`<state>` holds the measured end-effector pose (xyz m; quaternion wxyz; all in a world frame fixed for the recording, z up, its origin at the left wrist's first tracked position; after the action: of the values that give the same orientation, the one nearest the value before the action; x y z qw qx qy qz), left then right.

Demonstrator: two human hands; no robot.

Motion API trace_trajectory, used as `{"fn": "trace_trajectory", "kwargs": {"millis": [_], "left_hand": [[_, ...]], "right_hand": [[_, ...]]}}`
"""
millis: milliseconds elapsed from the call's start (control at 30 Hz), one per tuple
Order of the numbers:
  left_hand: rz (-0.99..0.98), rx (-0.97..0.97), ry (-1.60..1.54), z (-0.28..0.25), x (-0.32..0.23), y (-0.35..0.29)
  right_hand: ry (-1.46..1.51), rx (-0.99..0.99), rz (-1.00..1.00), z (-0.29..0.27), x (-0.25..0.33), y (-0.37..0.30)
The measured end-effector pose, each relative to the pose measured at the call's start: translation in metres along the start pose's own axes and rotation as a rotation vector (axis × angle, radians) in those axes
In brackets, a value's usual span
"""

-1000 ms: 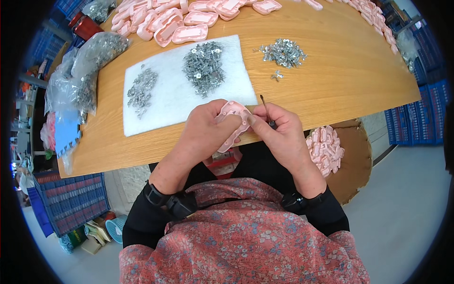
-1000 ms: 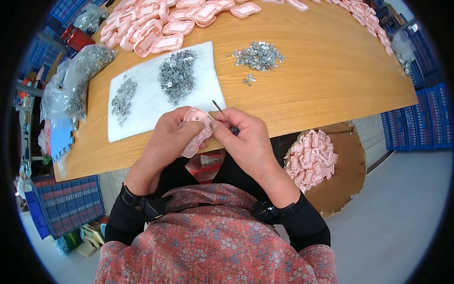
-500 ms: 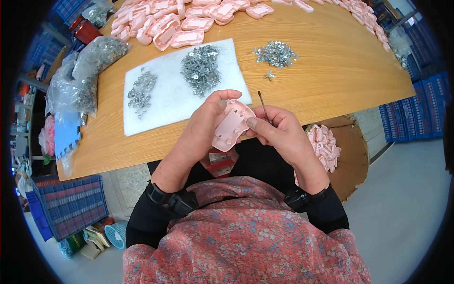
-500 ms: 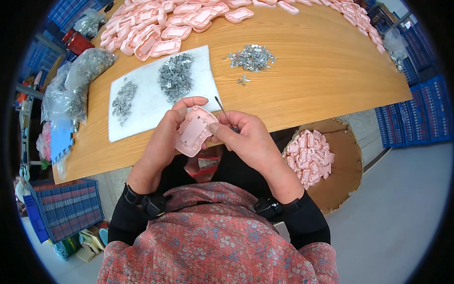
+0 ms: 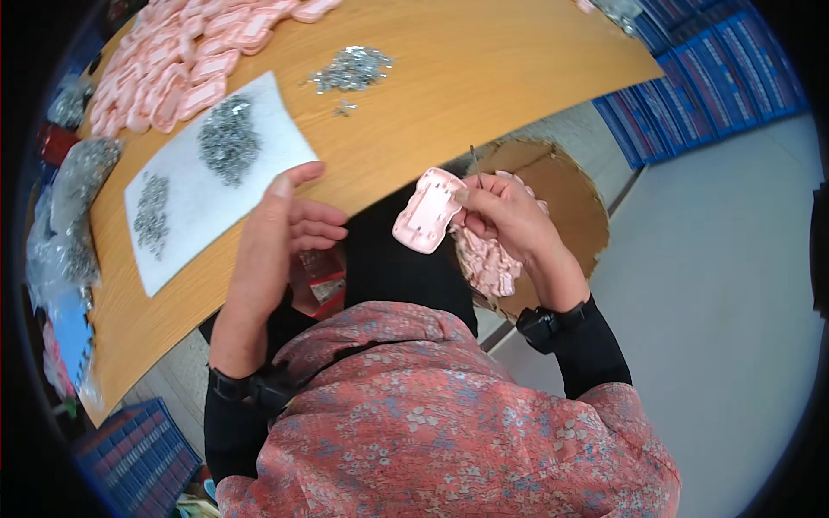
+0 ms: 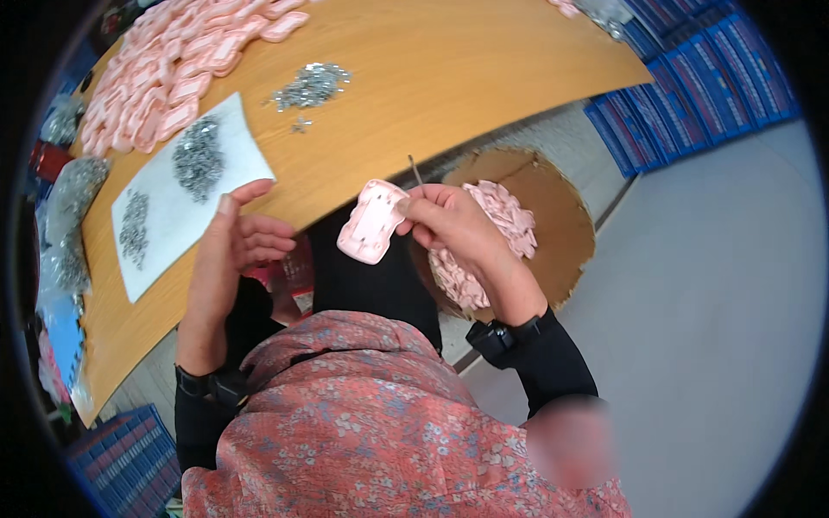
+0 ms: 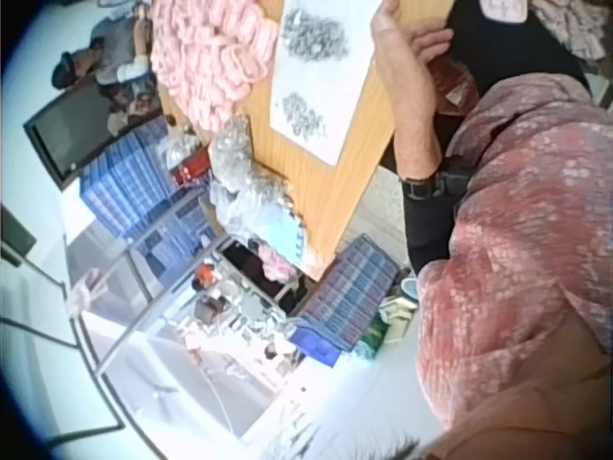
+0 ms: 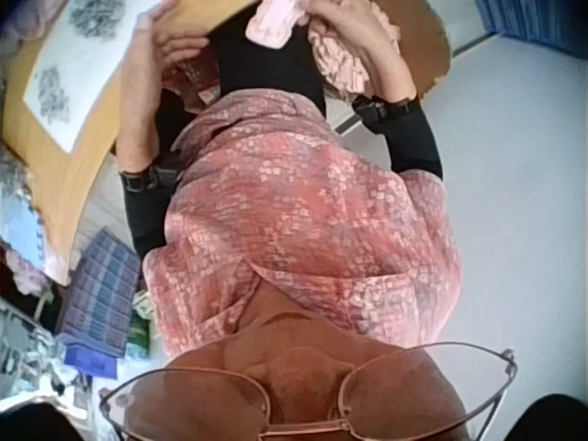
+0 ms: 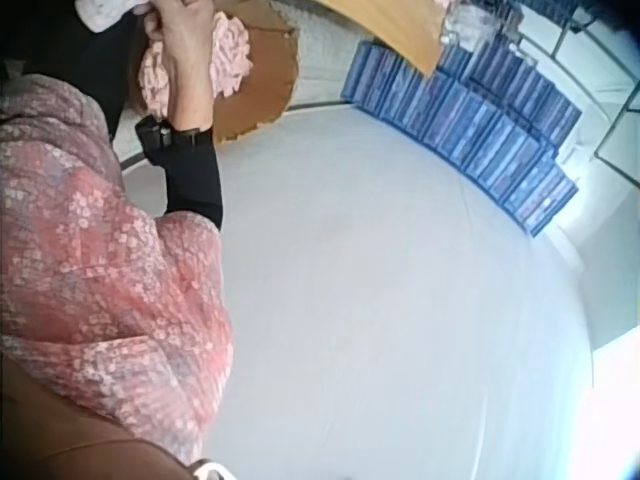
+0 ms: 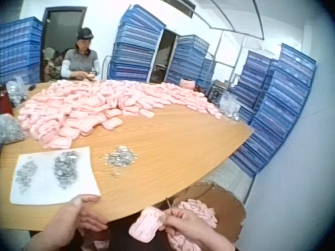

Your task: The person uses a small metal tool to insert silver metal components into the slots of pink plastic casings. They handle the parts one at a time, picking up a casing, inserting the metal piece, and placing the finished unit on a pile on the table.

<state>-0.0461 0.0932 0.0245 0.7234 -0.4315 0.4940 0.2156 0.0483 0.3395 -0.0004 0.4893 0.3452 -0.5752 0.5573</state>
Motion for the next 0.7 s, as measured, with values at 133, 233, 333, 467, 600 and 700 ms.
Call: {"fn": "trace_trajectory", "kwargs": {"millis": [133, 233, 333, 467, 600, 700], "left_hand": [[0.055, -0.059, 0.034, -0.009, -0.007, -0.013], [0.115, -0.097, 0.090, -0.023, -0.015, -0.020], [0.194, -0.184, 0.308, -0.046, -0.035, -0.035], [0.133, -0.181, 0.567, -0.054, -0.067, -0.040], [0.289, -0.325, 0.756, -0.087, -0.111, -0.022], [0.610, -0.689, 1.063, -0.137, -0.145, -0.002]], "right_hand": [[-0.001, -0.150, 0.060, -0.082, -0.037, -0.010], [-0.220, -0.431, -0.005, -0.171, -0.067, -0.029], [-0.133, -0.787, 0.082, -0.193, -0.059, -0.059], [-0.327, -0.624, -0.367, -0.139, -0.005, -0.035], [-0.270, -0.397, -0.579, -0.032, 0.053, 0.014], [-0.236, -0.286, -0.597, 0.025, 0.072, 0.051]]}}
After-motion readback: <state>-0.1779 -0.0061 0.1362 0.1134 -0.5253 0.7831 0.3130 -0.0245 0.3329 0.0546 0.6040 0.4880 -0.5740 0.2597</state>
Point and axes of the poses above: each hand's wrist, its own y-axis towards the middle knuckle, its own z-axis out of the palm, x = y × z, the point moved 9 cm from there along y, towards the middle knuckle, and after that the axes turned 7 degrees about -z, right-handed, at the moved point
